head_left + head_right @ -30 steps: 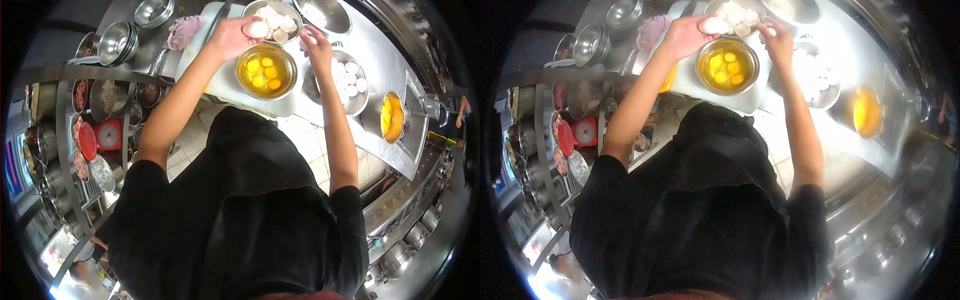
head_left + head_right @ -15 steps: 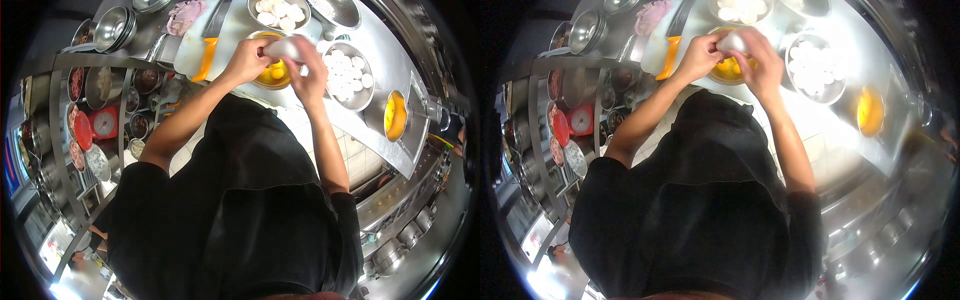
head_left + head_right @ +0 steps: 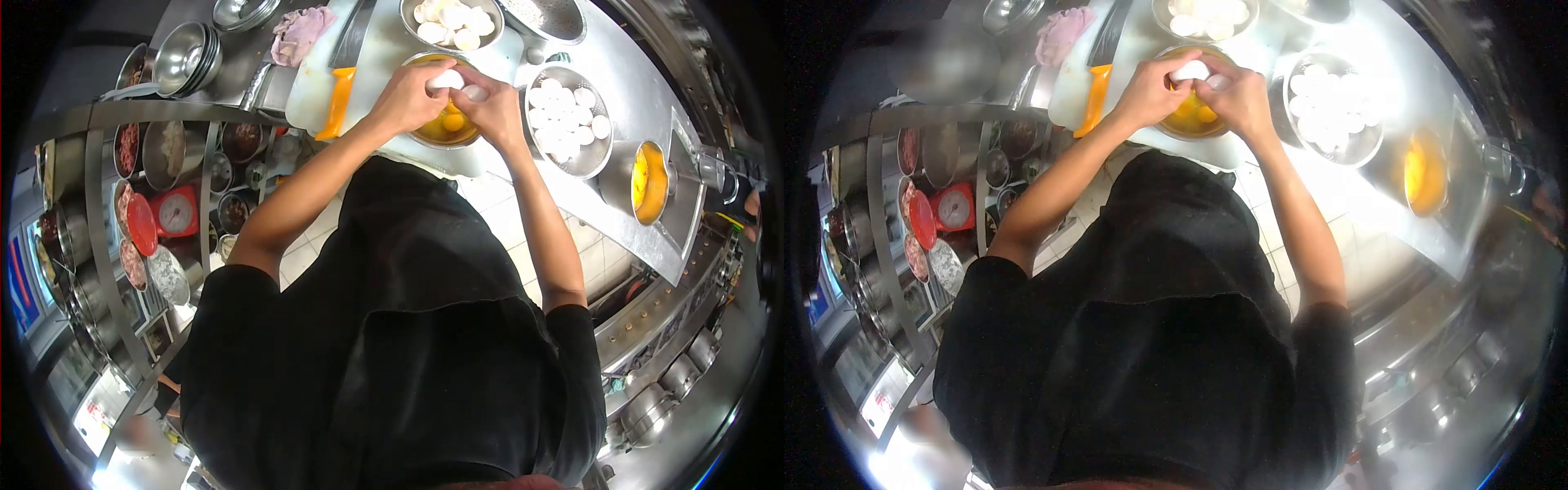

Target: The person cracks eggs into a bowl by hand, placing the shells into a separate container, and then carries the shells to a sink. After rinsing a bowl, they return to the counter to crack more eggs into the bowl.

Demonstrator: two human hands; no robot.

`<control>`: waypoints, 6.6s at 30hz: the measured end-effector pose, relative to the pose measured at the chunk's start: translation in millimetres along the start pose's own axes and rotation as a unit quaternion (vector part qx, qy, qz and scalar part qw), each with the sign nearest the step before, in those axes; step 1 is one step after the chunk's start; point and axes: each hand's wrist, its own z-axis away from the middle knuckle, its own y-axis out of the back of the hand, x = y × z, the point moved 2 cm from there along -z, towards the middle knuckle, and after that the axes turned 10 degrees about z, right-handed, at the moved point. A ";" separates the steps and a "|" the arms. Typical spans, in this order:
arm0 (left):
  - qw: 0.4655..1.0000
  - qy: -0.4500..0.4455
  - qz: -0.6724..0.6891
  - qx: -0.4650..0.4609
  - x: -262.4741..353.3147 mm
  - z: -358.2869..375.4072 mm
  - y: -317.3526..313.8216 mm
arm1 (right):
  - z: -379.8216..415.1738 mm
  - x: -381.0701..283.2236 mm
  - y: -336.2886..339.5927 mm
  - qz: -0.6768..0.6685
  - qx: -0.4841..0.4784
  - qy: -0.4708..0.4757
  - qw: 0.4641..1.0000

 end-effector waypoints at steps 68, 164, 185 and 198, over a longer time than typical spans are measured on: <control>0.912 0.094 0.392 -0.080 7.5 -3.8 -52.0 | 21.0 28.4 114.6 -0.384 -0.051 -0.120 0.914; 0.939 0.070 0.336 -0.032 39.3 -20.7 -18.3 | 44.7 -13.3 99.6 -0.004 0.340 0.272 0.900; 0.995 -0.065 -0.063 0.043 -4.6 17.9 14.7 | 8.8 -4.1 -7.9 -0.001 0.058 0.039 0.998; 0.976 -0.018 -0.216 -0.016 -0.8 26.2 8.1 | 18.2 23.9 1.0 0.163 0.087 0.206 0.961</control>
